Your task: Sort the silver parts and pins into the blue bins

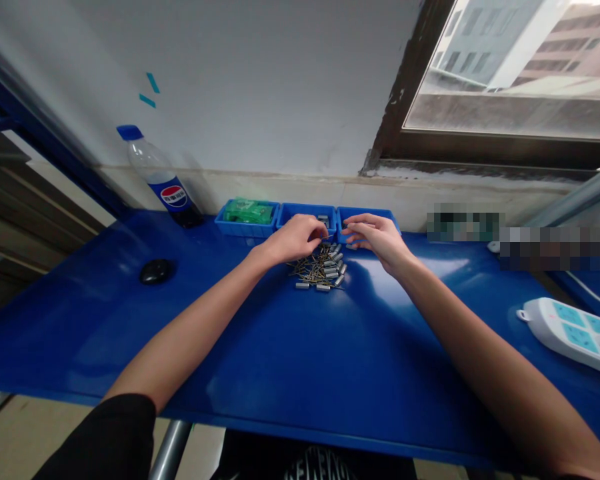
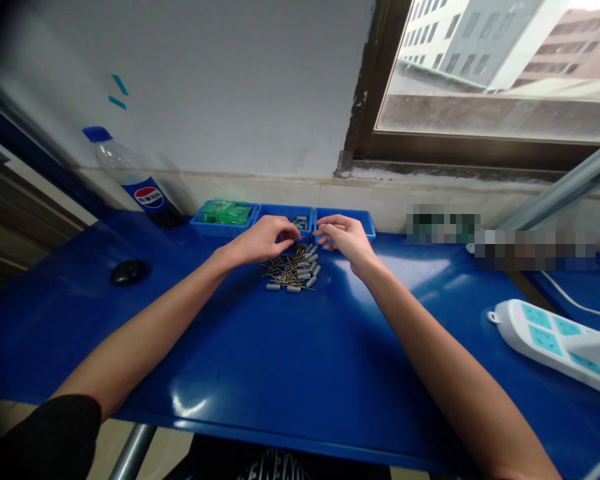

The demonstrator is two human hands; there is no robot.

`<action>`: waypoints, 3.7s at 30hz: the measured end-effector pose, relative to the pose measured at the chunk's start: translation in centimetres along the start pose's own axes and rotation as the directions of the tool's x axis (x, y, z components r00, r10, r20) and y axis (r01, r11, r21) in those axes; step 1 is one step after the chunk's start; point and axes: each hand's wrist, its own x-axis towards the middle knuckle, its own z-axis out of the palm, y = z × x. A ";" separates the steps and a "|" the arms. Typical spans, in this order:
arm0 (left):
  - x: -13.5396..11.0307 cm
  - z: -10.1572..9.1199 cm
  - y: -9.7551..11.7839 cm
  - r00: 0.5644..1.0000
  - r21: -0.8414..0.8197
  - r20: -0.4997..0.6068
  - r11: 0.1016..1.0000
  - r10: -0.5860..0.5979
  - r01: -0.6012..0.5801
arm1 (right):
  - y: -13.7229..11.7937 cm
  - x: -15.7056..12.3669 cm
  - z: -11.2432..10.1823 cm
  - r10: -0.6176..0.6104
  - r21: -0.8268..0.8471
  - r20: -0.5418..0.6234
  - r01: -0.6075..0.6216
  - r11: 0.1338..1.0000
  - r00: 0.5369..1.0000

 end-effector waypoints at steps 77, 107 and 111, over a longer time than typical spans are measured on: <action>-0.6 0.5 -0.6 0.969 0.361 0.140 0.922 -0.205 0.142 | -0.3 0.0 -0.2 0.023 0.145 -0.259 0.015 0.989 0.966; 0.0 -0.9 1.3 0.983 -0.502 -0.156 0.865 -0.099 0.007 | 0.9 -0.3 0.5 0.052 0.181 0.270 -0.104 0.978 0.962; 0.0 -0.9 1.2 0.986 -0.459 -0.133 0.888 -0.096 0.025 | 1.0 -0.2 0.4 0.043 0.236 0.263 -0.108 0.966 0.964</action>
